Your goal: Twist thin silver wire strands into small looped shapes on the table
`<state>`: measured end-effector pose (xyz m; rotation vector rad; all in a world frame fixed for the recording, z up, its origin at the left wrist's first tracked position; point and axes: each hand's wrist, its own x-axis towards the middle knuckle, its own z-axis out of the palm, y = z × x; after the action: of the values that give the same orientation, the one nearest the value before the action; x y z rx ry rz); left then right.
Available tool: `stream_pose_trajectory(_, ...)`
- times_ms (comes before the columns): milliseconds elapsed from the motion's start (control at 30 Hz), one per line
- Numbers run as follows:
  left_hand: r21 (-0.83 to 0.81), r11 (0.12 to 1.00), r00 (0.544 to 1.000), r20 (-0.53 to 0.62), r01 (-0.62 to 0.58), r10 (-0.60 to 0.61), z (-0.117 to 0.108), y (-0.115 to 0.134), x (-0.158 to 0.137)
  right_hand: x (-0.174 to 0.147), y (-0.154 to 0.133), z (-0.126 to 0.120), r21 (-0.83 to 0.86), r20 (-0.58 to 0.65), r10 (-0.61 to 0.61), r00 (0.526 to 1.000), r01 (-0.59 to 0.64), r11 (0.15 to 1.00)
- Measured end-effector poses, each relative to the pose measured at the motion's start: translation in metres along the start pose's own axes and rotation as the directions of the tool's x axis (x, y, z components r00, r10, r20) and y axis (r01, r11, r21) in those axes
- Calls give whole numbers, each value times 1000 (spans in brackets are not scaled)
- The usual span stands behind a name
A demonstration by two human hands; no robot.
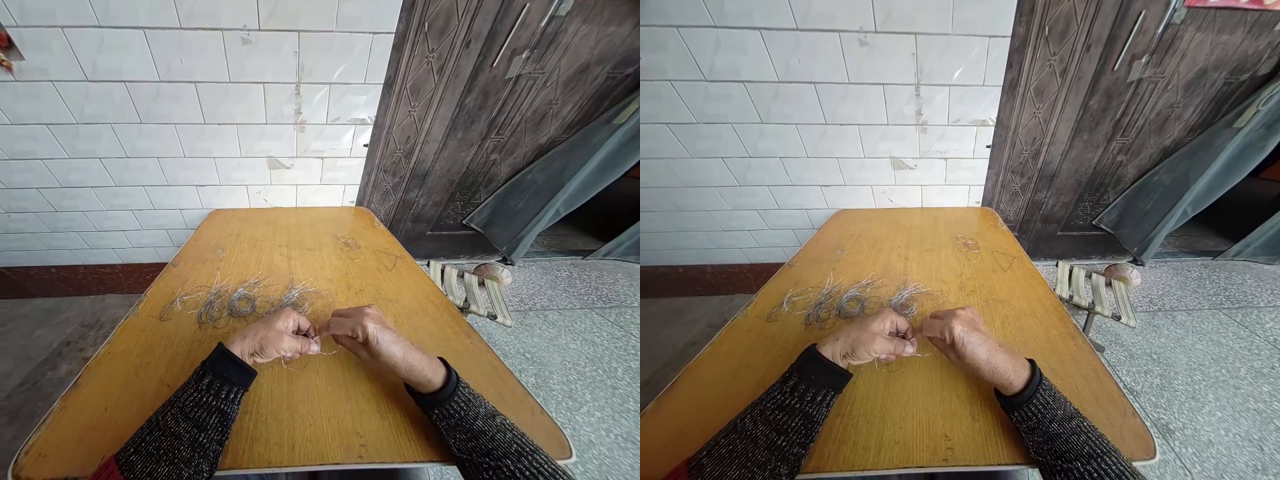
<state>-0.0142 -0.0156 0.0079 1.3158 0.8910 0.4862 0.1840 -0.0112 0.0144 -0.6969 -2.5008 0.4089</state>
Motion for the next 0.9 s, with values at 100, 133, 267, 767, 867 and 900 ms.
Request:
stream_pose_trajectory(100,-57,998,1000,-28,0,-1,-4,-2,2,1,1,9,58,-42,74,996,-71,996)
stream_pose_trajectory(133,-111,994,999,-47,-23,18,-5,-2,3,2,3,12,105,-89,131,987,-122,987)
stream_pose_trajectory(267,-418,885,970,-209,-203,124,-13,-2,8,9,9,23,416,-261,471,843,-342,843)
stream_pose_trajectory(767,-406,812,808,-575,-420,131,24,-8,21,19,15,40,491,-397,617,680,-410,768)
stream_pose_trajectory(867,-413,801,786,-608,-434,113,23,-9,22,20,11,44,450,-385,593,707,-417,790)
stream_pose_trajectory(900,-422,798,785,-611,-431,101,23,-9,22,20,11,45,439,-385,583,715,-414,797)
